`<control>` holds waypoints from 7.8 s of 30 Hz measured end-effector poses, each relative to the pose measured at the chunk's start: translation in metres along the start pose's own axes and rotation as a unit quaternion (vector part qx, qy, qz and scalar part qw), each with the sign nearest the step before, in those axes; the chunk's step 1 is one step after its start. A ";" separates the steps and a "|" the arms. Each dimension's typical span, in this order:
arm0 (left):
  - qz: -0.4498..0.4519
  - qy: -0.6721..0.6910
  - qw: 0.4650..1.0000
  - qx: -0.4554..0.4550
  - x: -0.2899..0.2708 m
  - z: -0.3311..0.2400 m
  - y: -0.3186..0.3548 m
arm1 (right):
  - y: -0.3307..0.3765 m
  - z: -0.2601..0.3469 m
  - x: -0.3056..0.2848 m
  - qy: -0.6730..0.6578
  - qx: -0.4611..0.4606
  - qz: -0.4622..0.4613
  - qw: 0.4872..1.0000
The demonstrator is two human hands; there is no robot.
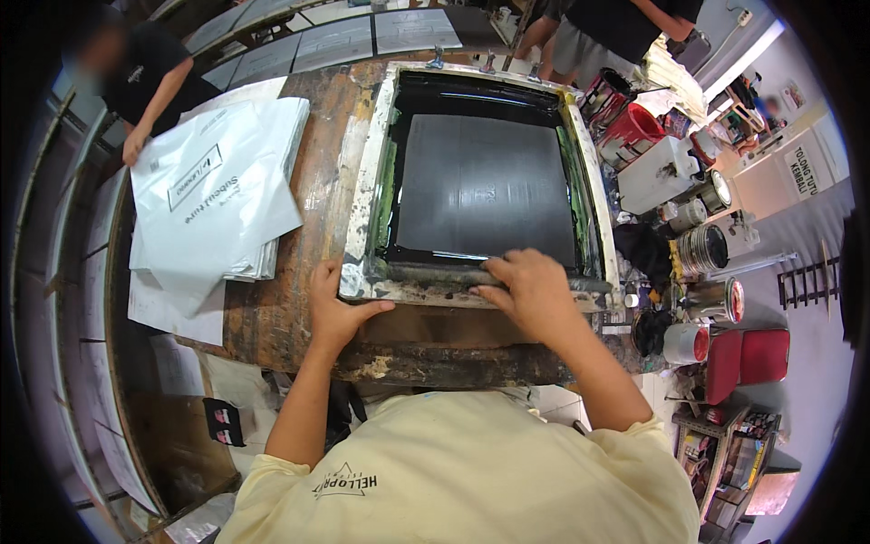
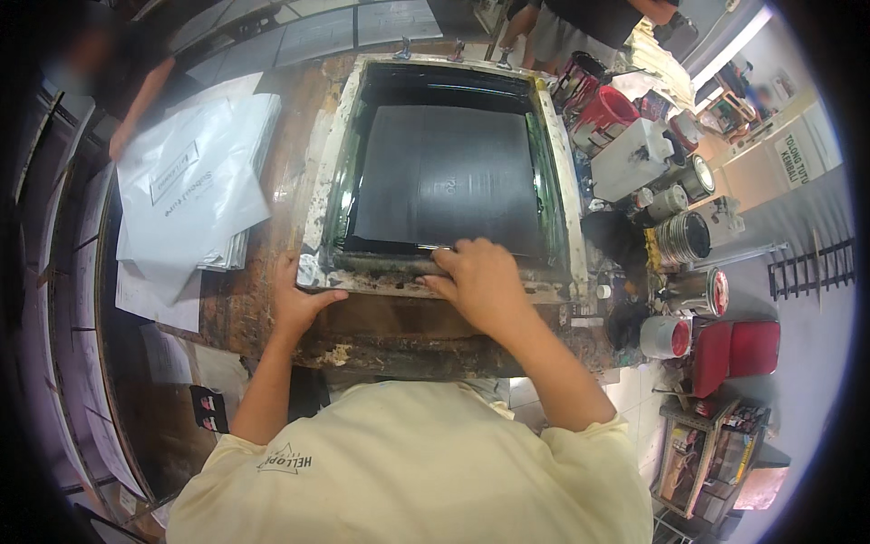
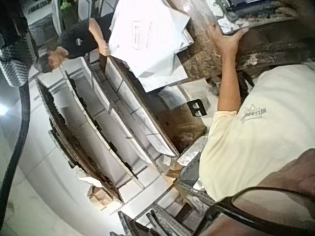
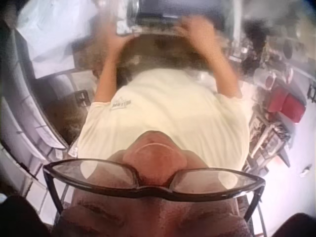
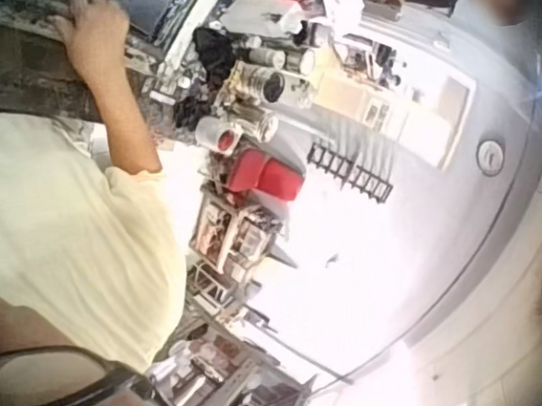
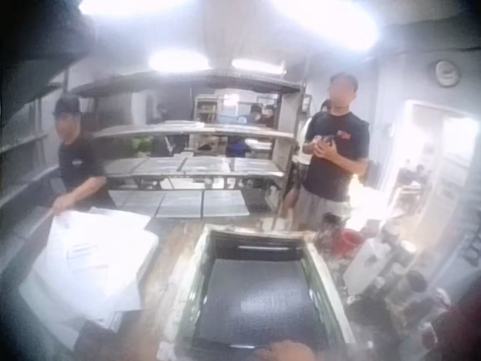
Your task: The person performs screen printing on white plastic mailing bags by placing a bag on the printing surface, lowering the screen, applying ink with a squeegee, and lifting the screen to reveal the printed logo.
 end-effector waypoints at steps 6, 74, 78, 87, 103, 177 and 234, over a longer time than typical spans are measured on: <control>0.047 -0.078 0.995 -0.045 0.017 0.022 0.008 | 0.011 0.008 0.049 0.011 -0.029 -0.039 0.999; 0.124 -0.308 0.943 -0.009 0.083 -0.036 0.038 | -0.083 0.037 -0.241 0.171 -0.079 -0.388 0.902; 0.161 -0.300 0.940 -0.028 0.098 -0.037 0.040 | -0.092 0.031 -0.258 0.176 -0.078 -0.373 0.908; 0.174 -0.235 0.953 -0.082 0.092 -0.044 0.031 | -0.099 0.045 -0.277 0.109 -0.045 -0.374 0.920; -0.135 0.090 0.979 0.119 0.023 -0.142 -0.069 | -0.104 0.021 -0.269 0.118 -0.074 -0.379 0.915; 0.051 -0.126 0.989 -0.063 0.017 0.028 0.015 | -0.126 -0.065 0.047 0.067 -0.051 -0.124 0.989; 0.033 -0.226 0.973 0.045 0.043 -0.066 0.004 | -0.056 0.039 -0.207 0.174 -0.074 -0.408 0.893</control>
Point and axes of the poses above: each hand's wrist, its own y-axis away from the middle knuckle, its own x-axis out of the palm, z = x × y, the point moved 9 cm from there along -y, towards the middle knuckle, and after that the axes turned 5 degrees about y, right-handed, at the moved point
